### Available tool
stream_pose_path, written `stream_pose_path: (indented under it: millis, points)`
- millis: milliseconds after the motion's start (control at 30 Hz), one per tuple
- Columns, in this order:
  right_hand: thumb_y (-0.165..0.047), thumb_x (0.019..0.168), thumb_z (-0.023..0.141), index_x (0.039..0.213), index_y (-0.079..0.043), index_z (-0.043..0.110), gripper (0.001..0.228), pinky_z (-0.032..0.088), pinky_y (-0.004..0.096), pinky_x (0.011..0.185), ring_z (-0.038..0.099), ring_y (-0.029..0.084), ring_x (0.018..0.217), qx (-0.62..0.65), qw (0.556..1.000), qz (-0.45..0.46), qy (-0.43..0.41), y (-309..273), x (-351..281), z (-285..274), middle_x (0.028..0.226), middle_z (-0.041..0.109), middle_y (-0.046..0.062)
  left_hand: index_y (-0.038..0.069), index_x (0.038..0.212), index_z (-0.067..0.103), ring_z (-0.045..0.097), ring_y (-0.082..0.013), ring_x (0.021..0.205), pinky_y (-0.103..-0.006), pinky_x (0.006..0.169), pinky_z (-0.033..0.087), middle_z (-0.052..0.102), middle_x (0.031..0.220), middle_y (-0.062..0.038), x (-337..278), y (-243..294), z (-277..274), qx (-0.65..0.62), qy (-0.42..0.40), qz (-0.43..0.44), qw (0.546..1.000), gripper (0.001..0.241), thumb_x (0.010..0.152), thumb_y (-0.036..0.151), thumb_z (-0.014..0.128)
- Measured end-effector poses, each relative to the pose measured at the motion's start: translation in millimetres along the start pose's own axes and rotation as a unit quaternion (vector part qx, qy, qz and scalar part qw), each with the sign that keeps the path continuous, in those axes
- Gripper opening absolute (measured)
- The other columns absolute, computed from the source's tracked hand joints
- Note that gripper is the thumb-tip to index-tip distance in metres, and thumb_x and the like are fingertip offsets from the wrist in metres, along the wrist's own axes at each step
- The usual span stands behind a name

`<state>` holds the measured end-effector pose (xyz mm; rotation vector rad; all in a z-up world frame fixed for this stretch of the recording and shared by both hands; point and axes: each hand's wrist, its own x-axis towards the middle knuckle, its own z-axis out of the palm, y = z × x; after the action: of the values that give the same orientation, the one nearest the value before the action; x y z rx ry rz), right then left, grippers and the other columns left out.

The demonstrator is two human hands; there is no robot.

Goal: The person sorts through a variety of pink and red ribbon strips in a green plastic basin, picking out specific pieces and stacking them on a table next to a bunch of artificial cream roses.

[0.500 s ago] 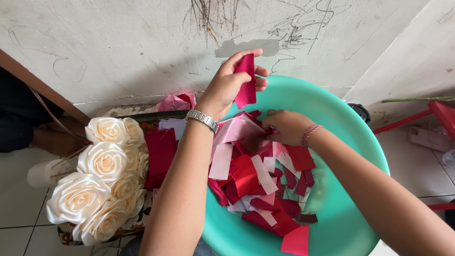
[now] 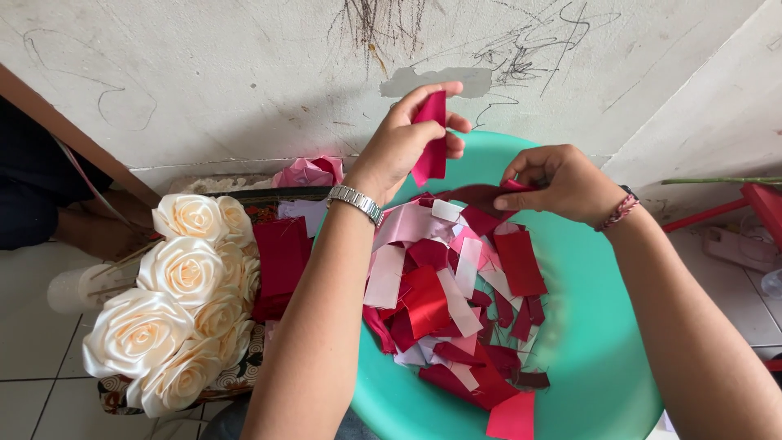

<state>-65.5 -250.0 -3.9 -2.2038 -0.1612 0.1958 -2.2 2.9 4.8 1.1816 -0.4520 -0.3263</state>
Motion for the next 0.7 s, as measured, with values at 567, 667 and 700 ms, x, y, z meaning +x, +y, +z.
stream_pose_path:
  millis: [567, 667, 700]
  points:
    - [0.007, 0.084, 0.077, 0.089, 0.002, 0.075, 0.007, 0.056, 0.035, 0.068, 0.065, 0.019, 0.077, 0.2, 0.966, -0.157, -0.05, 10.1, -3.6, -5.9, 0.083, 0.072, 0.016, 0.005, 0.14, 0.056, 0.074, -0.0195, 0.089, -0.0354, 0.083, 0.066, 0.072, 0.101, -0.014, -10.7, 6.0, 23.0, 0.148, -0.032, -0.071, 0.986, 0.04, 0.102, 0.009, 0.048]
    - [0.007, 0.084, 0.075, 0.087, 0.0, 0.074, 0.007, 0.053, 0.033, 0.067, 0.064, 0.02, 0.083, 0.264, 0.944, -0.187, -0.067, 4.3, -8.6, -3.1, 0.091, 0.069, 0.016, 0.004, 0.14, 0.056, 0.074, -0.0219, 0.093, -0.0371, 0.086, 0.065, 0.072, 0.101, -0.016, -3.5, -8.2, 24.0, 0.098, -0.055, -0.079, 0.991, 0.037, 0.105, 0.014, 0.047]
    - [0.006, 0.084, 0.075, 0.085, -0.001, 0.073, 0.007, 0.052, 0.031, 0.066, 0.065, 0.021, 0.087, 0.288, 0.936, -0.19, -0.067, 1.3, -10.7, -1.7, 0.095, 0.067, 0.015, 0.003, 0.141, 0.055, 0.074, -0.0227, 0.093, -0.0374, 0.087, 0.064, 0.072, 0.101, -0.016, -2.4, -10.9, 25.2, 0.053, -0.073, -0.093, 0.992, 0.038, 0.107, 0.017, 0.047]
